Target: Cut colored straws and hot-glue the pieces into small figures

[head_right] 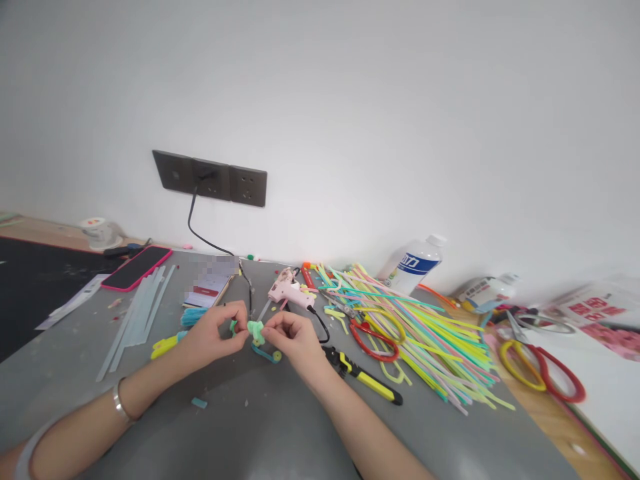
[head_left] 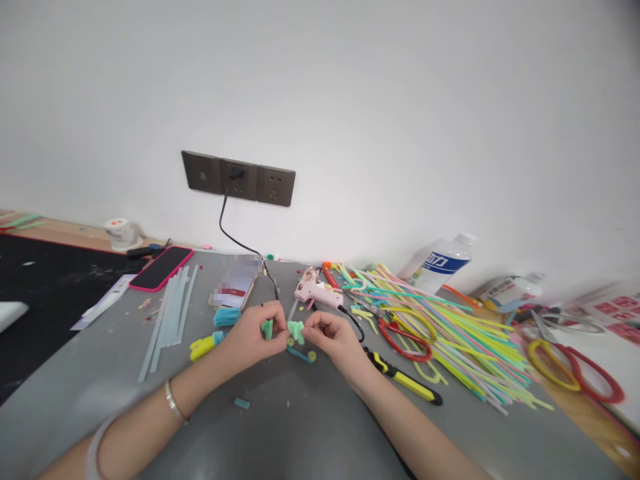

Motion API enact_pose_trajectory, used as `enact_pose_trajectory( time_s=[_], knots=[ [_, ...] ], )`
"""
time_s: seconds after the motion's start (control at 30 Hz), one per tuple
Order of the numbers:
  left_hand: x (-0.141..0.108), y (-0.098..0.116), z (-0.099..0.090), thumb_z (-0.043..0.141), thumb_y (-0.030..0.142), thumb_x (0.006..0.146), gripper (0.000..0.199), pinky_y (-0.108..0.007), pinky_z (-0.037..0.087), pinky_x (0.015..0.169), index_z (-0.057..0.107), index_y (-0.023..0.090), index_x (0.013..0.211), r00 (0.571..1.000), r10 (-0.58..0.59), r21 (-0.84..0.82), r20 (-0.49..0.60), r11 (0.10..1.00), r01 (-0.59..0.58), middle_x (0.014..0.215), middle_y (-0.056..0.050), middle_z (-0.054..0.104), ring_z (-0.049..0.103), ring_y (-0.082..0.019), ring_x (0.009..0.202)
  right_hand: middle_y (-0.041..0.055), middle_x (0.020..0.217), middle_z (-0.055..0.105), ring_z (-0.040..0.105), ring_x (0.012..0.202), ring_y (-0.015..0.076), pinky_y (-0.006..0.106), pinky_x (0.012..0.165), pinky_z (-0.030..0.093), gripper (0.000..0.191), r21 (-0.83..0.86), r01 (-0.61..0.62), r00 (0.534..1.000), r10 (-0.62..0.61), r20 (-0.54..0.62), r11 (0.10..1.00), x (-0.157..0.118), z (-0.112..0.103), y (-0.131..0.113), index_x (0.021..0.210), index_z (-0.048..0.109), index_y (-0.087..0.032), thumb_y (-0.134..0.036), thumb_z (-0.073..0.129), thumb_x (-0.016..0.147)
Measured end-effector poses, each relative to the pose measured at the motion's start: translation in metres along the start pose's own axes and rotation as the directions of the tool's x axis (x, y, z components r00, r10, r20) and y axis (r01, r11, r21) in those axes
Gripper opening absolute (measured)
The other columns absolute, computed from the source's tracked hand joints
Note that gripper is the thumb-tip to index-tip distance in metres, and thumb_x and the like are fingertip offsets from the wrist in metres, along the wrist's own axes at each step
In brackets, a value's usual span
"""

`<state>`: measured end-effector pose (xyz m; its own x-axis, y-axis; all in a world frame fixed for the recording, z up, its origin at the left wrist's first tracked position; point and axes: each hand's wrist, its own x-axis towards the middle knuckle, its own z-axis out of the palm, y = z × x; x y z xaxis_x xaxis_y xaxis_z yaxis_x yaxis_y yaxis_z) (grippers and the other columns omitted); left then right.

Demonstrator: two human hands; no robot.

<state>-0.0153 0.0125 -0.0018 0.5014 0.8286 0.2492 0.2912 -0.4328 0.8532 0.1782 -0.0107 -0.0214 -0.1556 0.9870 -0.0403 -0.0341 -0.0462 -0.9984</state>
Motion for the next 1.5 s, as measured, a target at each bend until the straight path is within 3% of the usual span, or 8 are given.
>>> enact_pose_trajectory(
  time_s=[1.5],
  knots=[
    [0.0007, -0.0006, 0.0003, 0.054, 0.015, 0.074, 0.011, -0.025, 0.037, 0.064, 0.047, 0.020, 0.067, 1.000, 0.016, 0.000, -0.002, 1.000, -0.016, 0.069, 0.003, 0.050, 0.051, -0.014, 0.067, -0.0059, 0.053, 0.044, 0.031, 0.051, 0.0083, 0.023, 0.050, 0.024, 0.035, -0.003, 0.010, 1.000, -0.010, 0.009, 1.000, -0.0018, 0.0010, -0.0014, 0.068, 0.063, -0.017, -0.049, 0.079, 0.068]
  ],
)
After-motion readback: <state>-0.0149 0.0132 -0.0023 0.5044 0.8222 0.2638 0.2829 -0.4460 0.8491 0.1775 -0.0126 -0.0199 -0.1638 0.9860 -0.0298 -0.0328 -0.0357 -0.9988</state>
